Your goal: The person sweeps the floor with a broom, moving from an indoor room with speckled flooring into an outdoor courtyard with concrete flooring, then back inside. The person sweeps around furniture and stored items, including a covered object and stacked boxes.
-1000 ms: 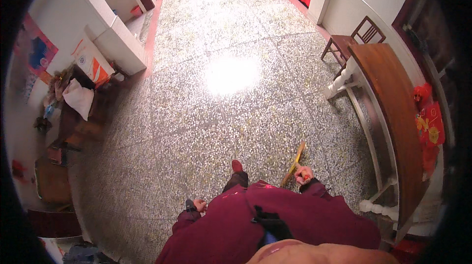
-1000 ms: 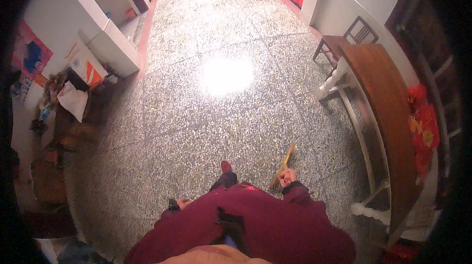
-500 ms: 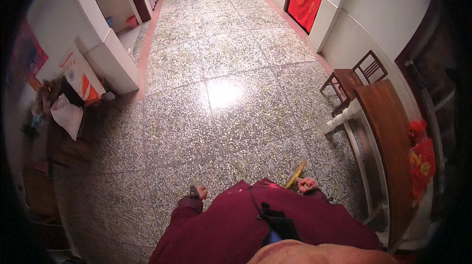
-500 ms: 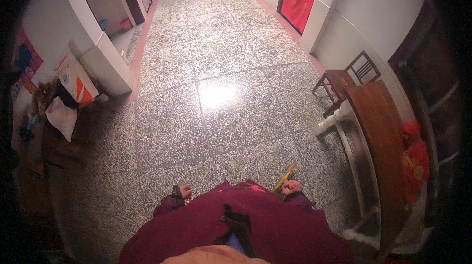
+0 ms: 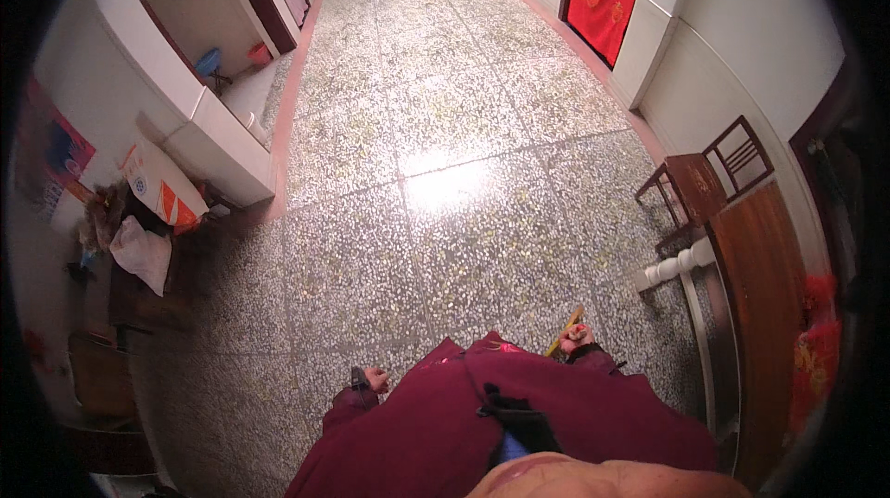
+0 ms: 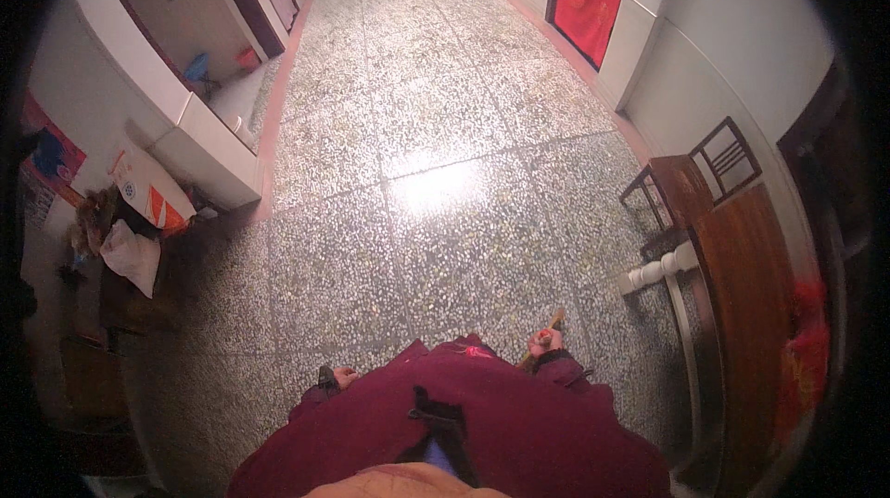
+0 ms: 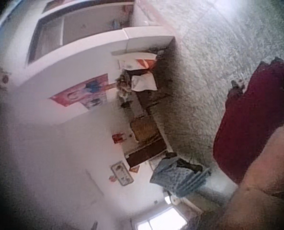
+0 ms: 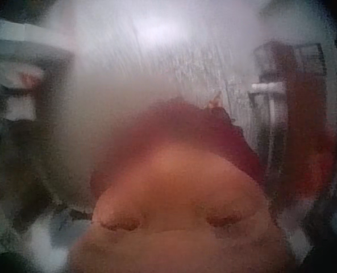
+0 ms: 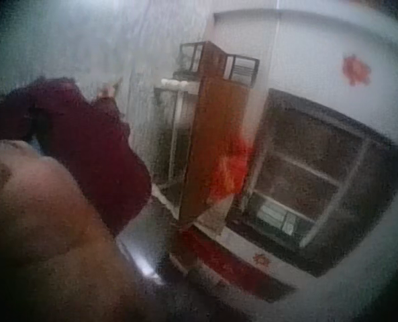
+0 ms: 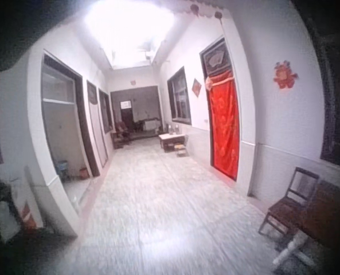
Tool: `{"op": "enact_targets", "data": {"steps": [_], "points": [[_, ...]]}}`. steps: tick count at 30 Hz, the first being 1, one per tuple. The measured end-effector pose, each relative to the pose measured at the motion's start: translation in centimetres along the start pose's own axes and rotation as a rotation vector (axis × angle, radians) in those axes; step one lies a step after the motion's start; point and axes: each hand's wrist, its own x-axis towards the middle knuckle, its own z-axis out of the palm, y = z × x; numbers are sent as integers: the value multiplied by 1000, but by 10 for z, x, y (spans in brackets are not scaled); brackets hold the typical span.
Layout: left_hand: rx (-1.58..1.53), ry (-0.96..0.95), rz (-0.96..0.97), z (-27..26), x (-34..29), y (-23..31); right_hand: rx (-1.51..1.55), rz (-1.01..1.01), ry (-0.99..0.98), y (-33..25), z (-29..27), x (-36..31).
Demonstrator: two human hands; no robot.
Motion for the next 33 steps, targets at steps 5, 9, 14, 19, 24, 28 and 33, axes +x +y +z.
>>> {"op": "enact_targets", "data": {"steps": [5, 9, 14, 19, 24, 28, 33], "points": [[-2, 23, 5, -25, 17, 72, -699, -68, -51, -26, 64, 67], [-98, 54, 31, -45, 39, 96, -757, -266, -199, -27, 88, 113], [28, 40, 19, -89, 93, 123, 127, 300, 40, -48, 143, 167], [143, 21, 15, -157, 158, 155, 281, 359, -99, -62, 203, 175], [-212, 106, 100, -232, 244, 193, 87, -35, -117, -60, 289, 197], [-196, 71, 144, -275, 289, 218, -314, -208, -126, -58, 327, 230], [-289, 40, 81, -310, 326, 250, -1211, -841, -563, -76, 337, 292]]}}
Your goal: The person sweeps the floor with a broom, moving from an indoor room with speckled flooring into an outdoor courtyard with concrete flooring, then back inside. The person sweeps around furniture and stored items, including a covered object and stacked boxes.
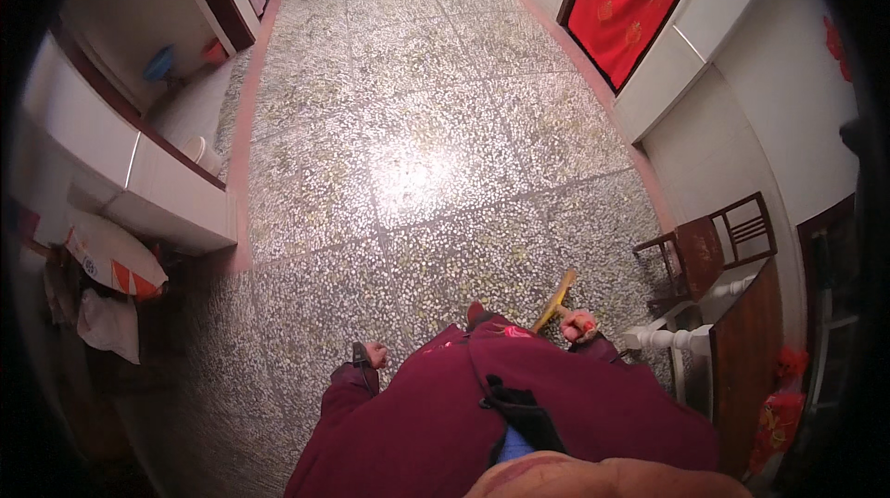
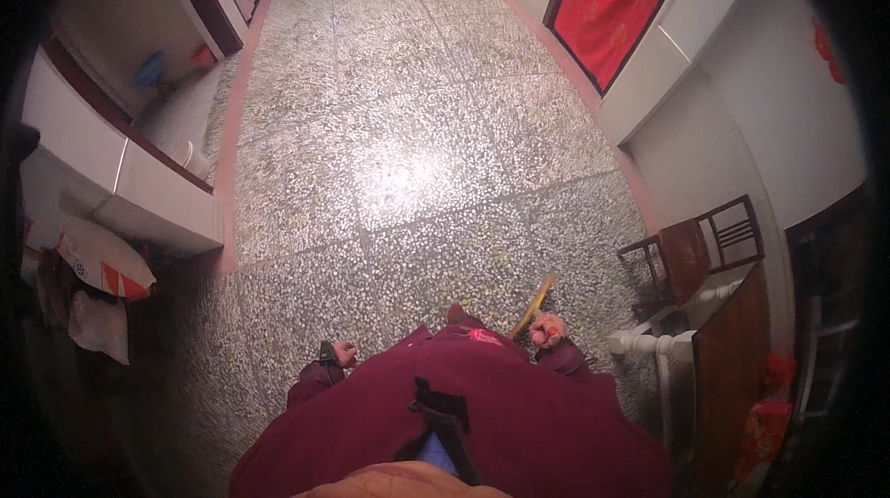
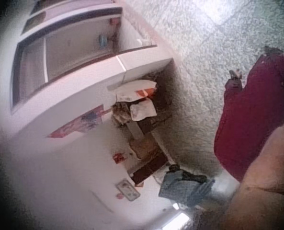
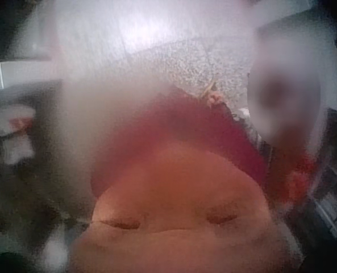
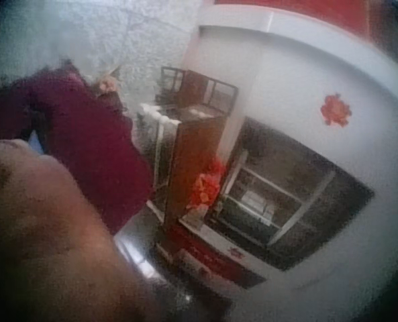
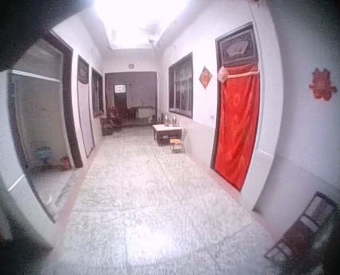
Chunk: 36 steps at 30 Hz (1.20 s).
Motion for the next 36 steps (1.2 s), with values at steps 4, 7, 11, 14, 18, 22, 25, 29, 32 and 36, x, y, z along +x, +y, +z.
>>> {"op": "enact_targets", "data": {"steps": [4, 7, 11, 14, 18, 22, 25, 29, 32, 36], "points": [[75, -21, -8, -22, 30, 38, 32, 69, 119, 43, 11, 71], [199, 21, -42, -37, 46, 93, 62, 238, 123, 43, 10, 137], [316, 30, -45, -52, 57, 180, -50, 535, -24, 40, 5, 237], [240, 86, -14, -58, 73, 229, 655, 580, 167, 65, 18, 307], [240, 61, -91, -74, 108, 271, -70, 56, -106, 73, 18, 370], [144, 11, -85, -103, 154, 282, 878, 743, 193, 60, 33, 439], [269, -5, -71, -131, 202, 289, 1450, 1044, 327, 49, 38, 495], [268, 45, -32, -177, 268, 328, 1497, 918, 575, 33, 52, 549], [202, 47, -17, -223, 323, 379, 1296, 769, 331, 22, 57, 593], [-182, 83, 22, -267, 386, 431, 15, 281, 69, 23, 75, 659]]}}
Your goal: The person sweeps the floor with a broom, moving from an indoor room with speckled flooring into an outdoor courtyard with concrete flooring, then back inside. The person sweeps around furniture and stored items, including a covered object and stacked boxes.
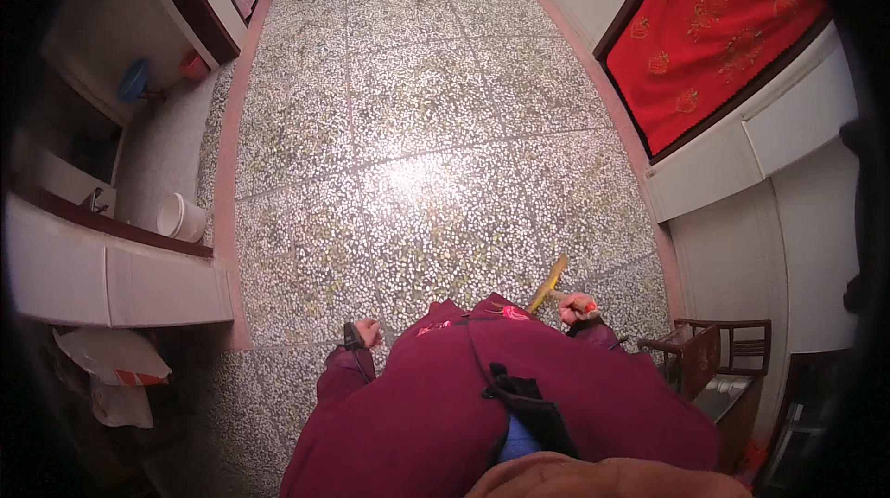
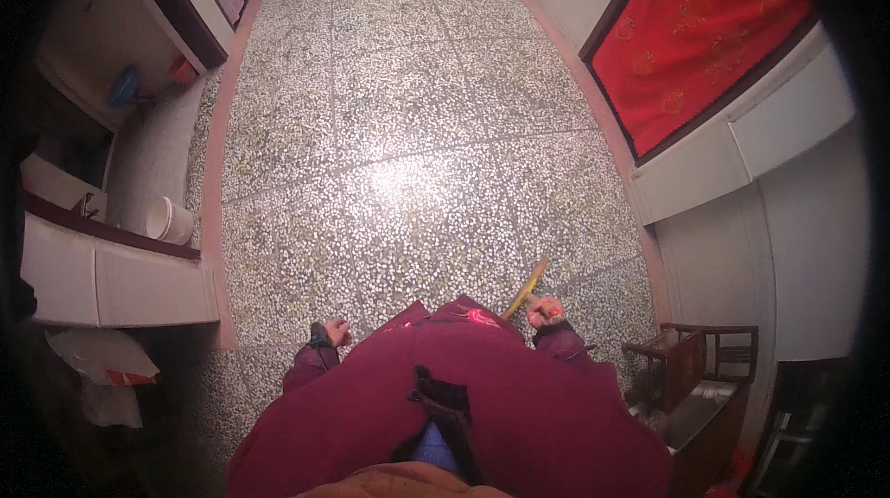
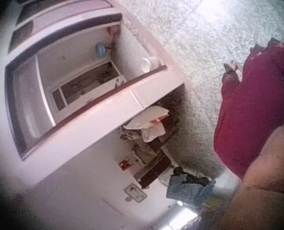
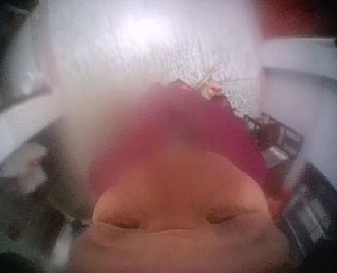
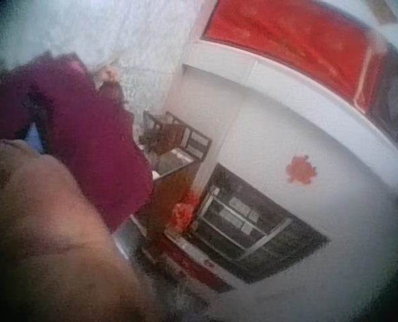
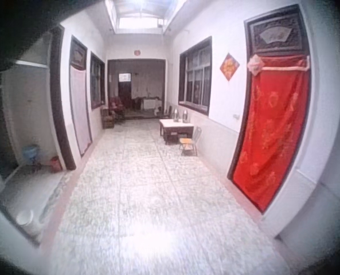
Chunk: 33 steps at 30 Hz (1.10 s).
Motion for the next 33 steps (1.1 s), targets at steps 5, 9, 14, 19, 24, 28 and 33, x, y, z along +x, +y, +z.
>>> {"op": "enact_targets", "data": {"steps": [5, 9, 14, 19, 24, 28, 33], "points": [[232, -86, 10, -27, 59, 52, 354, 19, -68, -15, 19, 59], [271, -105, -7, -42, 100, 95, 594, 162, 82, -5, 31, 117], [388, -18, -4, -57, 135, 188, 477, -264, -150, 6, 50, 249], [318, 108, 52, -58, 147, 297, 266, 238, 74, -43, 73, 380], [251, 133, -96, -72, 203, 338, -68, 161, -105, -76, 82, 479], [779, 51, 329, -98, 257, 338, 705, 433, -34, -64, 96, 549], [423, 154, 84, -122, 330, 366, 728, 506, 35, -61, 104, 616]]}}
